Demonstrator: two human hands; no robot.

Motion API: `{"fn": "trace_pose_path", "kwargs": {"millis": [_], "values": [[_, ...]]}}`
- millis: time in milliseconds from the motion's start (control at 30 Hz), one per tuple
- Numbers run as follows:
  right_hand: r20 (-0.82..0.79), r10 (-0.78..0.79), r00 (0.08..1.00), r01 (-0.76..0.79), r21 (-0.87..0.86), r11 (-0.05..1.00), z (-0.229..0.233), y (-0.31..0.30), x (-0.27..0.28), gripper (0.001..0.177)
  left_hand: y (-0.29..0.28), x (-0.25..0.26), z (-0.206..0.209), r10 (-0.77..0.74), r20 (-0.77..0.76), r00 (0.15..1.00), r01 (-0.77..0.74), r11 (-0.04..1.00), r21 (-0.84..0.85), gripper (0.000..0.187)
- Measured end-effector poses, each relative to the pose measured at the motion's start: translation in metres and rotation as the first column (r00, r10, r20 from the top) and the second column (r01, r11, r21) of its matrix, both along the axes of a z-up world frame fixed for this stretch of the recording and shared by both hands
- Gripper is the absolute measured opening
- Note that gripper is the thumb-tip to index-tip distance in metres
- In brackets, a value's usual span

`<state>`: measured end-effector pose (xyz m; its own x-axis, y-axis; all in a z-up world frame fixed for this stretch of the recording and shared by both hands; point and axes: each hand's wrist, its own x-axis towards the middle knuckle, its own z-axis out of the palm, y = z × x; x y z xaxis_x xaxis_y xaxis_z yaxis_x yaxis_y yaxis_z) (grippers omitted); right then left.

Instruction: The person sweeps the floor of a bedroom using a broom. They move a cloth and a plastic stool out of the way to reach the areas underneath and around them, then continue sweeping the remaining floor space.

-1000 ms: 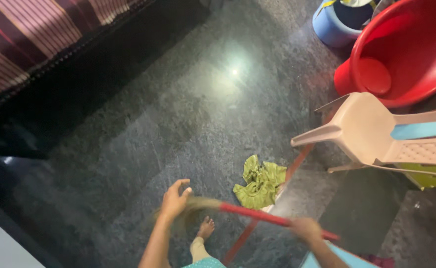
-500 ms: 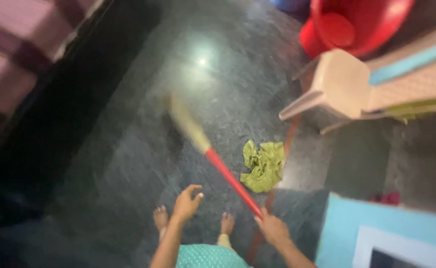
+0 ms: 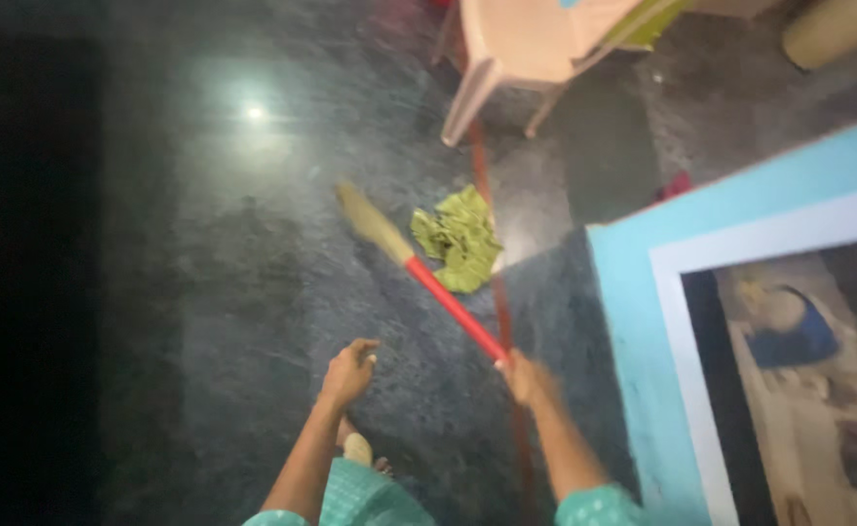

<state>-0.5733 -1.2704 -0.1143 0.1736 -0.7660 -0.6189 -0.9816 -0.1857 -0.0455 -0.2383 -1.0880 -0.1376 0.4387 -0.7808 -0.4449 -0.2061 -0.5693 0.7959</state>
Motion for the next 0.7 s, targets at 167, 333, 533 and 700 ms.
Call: {"fn": "trace_pose_path", "kwargs": {"millis": [167,333,533,700], "values": [[0.187,-0.485,0.855,0.489,0.027,0.872,-0.012,0.170,-0.083,0.056,0.015,-0.052,-0.031,-0.227,0.018,0.974,0.227,0.969,-0.094,0.035],[0.189,-0.817,0.544,0.790,0.212,0.575,-0.030,0.247,-0.067,0.063,0.054,-0.071,-0.062,-0.261,-0.057,0.964,0.258,0.965,-0.047,0.035],[0.197,-0.883,0.427,0.645,0.617,0.450,-0.049,0.346,0.047,0.069,0.055,-0.031,-0.047,-0.325,0.061,0.944,0.326,0.945,-0.005,0.032],[0.361,-0.761,0.539,0.348,0.727,0.591,-0.024,0.269,0.180,0.074,0.052,0.012,-0.009,-0.283,0.076,0.956,0.278,0.958,0.064,0.037]]}}
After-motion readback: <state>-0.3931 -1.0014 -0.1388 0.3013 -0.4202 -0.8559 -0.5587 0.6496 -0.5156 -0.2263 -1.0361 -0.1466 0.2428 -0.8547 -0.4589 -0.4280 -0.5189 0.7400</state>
